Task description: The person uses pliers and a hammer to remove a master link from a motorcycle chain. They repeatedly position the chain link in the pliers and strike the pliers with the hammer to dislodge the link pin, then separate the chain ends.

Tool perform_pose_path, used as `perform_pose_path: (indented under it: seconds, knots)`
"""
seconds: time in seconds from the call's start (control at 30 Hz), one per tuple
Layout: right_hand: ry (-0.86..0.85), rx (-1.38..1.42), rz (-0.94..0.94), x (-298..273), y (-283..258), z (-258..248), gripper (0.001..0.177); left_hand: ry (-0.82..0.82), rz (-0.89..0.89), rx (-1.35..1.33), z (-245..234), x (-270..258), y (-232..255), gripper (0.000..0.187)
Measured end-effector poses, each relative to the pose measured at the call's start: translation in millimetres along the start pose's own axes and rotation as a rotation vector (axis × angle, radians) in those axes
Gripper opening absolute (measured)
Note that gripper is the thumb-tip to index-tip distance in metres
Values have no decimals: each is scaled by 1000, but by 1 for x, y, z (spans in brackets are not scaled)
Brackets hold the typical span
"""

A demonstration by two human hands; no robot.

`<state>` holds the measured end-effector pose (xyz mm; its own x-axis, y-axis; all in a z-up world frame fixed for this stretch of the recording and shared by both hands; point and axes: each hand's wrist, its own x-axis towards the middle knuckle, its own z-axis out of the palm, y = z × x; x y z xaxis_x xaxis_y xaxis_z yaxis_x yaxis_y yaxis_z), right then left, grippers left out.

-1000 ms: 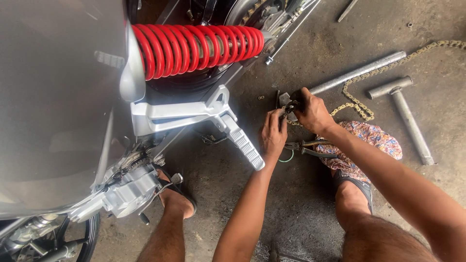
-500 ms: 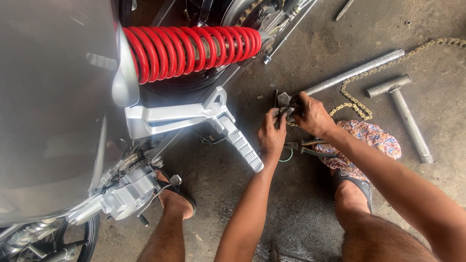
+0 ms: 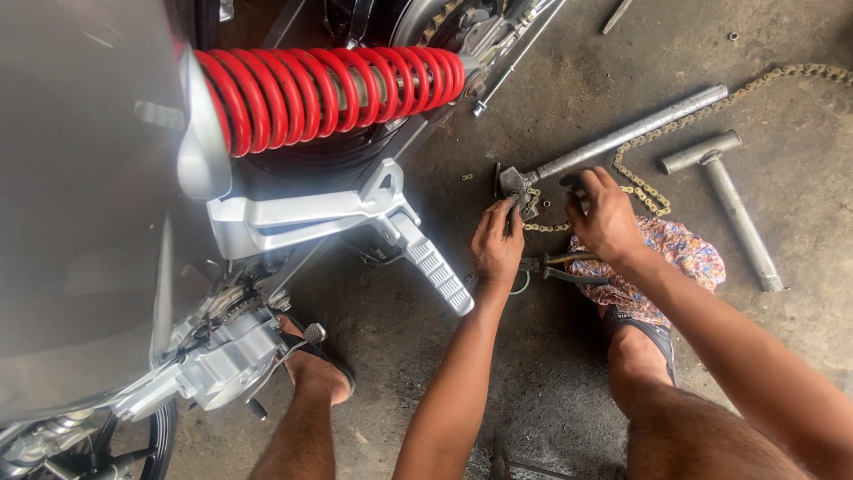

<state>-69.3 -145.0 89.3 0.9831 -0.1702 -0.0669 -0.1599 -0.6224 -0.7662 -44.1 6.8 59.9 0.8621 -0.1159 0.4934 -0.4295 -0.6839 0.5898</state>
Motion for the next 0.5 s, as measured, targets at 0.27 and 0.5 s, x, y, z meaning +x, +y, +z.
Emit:
perform_pose_path:
  seconds: [0.27,0.5]
  knots:
    - [183,-372,177,-34,36,-57,27,-10,-60,63,-1,-2,2,35]
    - [-3,-661,544,-74,144,-69,46,-90,6,27,-6,5,0,31]
